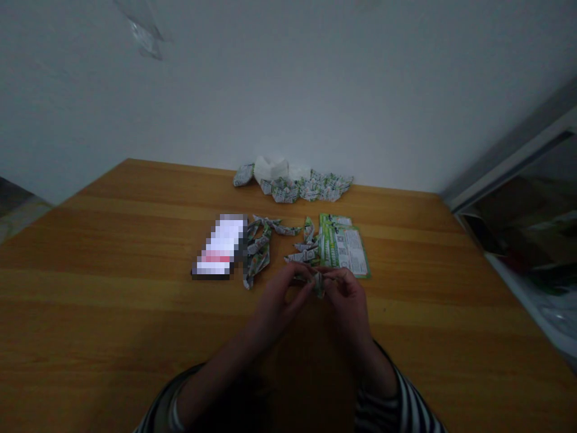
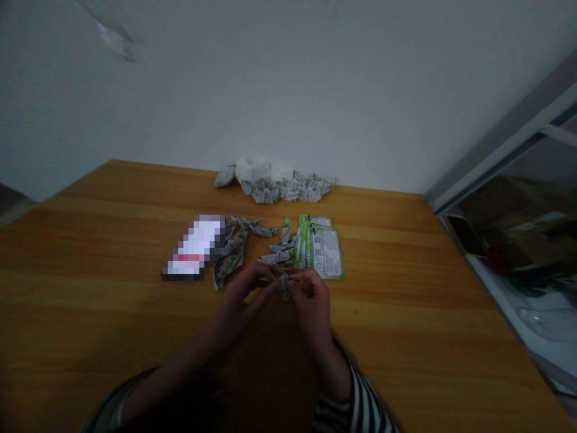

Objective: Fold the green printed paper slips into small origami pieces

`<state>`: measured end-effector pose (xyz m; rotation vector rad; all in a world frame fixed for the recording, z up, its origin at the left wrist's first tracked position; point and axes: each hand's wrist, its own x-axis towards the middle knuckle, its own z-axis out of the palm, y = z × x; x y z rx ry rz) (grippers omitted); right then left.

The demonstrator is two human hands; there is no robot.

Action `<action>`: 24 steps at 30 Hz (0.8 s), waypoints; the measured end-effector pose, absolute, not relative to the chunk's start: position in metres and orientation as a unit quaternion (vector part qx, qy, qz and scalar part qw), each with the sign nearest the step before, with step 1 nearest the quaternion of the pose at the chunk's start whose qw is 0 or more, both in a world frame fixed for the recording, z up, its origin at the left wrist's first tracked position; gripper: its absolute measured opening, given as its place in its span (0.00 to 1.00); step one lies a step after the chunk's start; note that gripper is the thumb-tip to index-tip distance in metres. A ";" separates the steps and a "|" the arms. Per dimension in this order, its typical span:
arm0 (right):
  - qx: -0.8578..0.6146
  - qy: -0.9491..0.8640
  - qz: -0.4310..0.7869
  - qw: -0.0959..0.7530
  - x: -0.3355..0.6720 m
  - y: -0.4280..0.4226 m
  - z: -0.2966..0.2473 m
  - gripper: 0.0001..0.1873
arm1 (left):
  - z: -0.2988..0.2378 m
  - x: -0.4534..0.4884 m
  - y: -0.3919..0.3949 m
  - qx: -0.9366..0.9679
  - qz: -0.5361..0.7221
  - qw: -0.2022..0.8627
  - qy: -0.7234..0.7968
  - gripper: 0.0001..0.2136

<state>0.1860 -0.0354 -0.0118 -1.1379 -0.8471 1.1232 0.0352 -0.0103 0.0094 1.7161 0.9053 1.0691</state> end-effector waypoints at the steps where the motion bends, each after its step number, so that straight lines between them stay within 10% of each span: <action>1: -0.495 -0.370 0.482 0.621 0.186 -0.035 -0.012 0.04 | 0.009 0.035 -0.010 0.704 0.424 0.440 0.362 0.06; 14: -0.499 -0.314 0.508 0.628 0.189 -0.033 -0.012 0.14 | 0.004 0.032 -0.010 0.591 0.465 0.554 0.357 0.05; 24: -0.502 -0.399 0.444 0.625 0.188 -0.037 -0.006 0.08 | 0.000 0.025 -0.008 0.819 0.368 0.284 0.336 0.15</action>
